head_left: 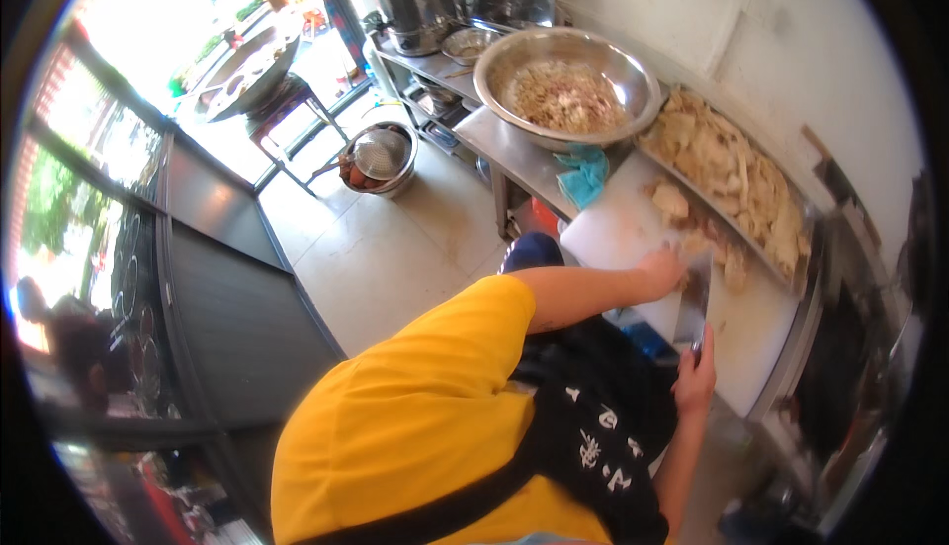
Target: The person uses a cleaver to chop cooked meat on a white cutting board. They repeatedly slice the meat into smaller pieces and transfer them into a metal bowl. The person occasionally adjusts the meat pieces on the board to continue chopping.
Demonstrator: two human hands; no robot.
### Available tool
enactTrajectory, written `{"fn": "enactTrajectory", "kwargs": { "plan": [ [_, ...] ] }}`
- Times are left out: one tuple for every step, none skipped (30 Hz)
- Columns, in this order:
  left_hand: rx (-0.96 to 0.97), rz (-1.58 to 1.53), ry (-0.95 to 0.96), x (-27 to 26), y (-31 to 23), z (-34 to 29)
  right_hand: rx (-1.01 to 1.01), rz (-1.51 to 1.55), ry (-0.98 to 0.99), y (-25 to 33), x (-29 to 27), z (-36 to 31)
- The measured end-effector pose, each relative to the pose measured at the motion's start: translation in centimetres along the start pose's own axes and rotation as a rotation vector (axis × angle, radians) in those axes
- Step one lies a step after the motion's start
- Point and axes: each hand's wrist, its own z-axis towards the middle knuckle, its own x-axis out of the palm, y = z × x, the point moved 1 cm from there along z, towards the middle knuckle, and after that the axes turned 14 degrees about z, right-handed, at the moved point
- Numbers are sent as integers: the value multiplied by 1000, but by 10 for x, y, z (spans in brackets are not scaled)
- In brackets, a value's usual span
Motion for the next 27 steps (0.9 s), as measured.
{"fn": "enactTrajectory", "kwargs": {
  "plan": [
    [-70,16,-17,4,-14,-9,-188,-133,16,7,1,0],
    [-116,57,4,3,-17,-8,-237,-254,15,15,1,0],
    [-152,66,180,2,-18,-5,-374,-239,-3,21,3,-2],
    [-172,25,147,-3,-15,-10,-396,-382,-34,26,3,-6],
    [-55,97,115,-10,-9,-15,-405,-410,-69,30,5,-13],
    [-16,68,112,-18,-3,-21,-532,-436,-146,31,10,-21],
    [72,53,109,-29,5,-26,-465,-538,-155,32,13,-28],
    [116,15,131,-38,11,-34,-453,-543,-140,33,18,-31],
    [150,2,90,-49,18,-38,-395,-570,-92,34,21,-34],
    [197,-14,109,-57,22,-40,-338,-601,-57,35,22,-33],
    [239,-21,106,-63,25,-44,-303,-614,5,36,24,-32],
    [273,-11,117,-66,26,-45,-297,-614,-6,38,24,-34],
    [281,-53,96,-69,28,-45,-321,-603,-20,40,24,-33],
    [280,-80,97,-69,29,-45,-370,-599,-85,42,24,-33],
    [271,-94,123,-67,30,-46,-362,-577,-50,43,24,-34],
    [279,-139,88,-65,31,-46,-386,-564,-75,44,25,-33],
    [277,-172,70,-63,32,-47,-350,-559,-46,44,25,-35],
    [256,-193,70,-59,33,-49,-379,-586,-77,45,24,-35],
    [266,-210,31,-57,33,-51,-344,-619,-52,45,24,-35],
    [259,-212,7,-54,33,-54,-364,-637,-68,45,23,-37],
    [249,-208,-22,-51,32,-54,-337,-620,-42,45,22,-37],
    [232,-224,-40,-48,30,-56,-368,-594,-64,45,22,-39],
    [214,-232,-58,-46,28,-59,-399,-569,-91,46,20,-39],
    [182,-230,-62,-43,25,-57,-334,-590,-58,45,20,-38],
    [181,-234,-85,-41,20,-56,-365,-618,-104,45,18,-38],
    [158,-224,-87,-39,19,-58,-340,-644,-81,44,19,-38],
    [121,-199,-75,-37,17,-60,-312,-662,-61,44,19,-37]
  ]
}}
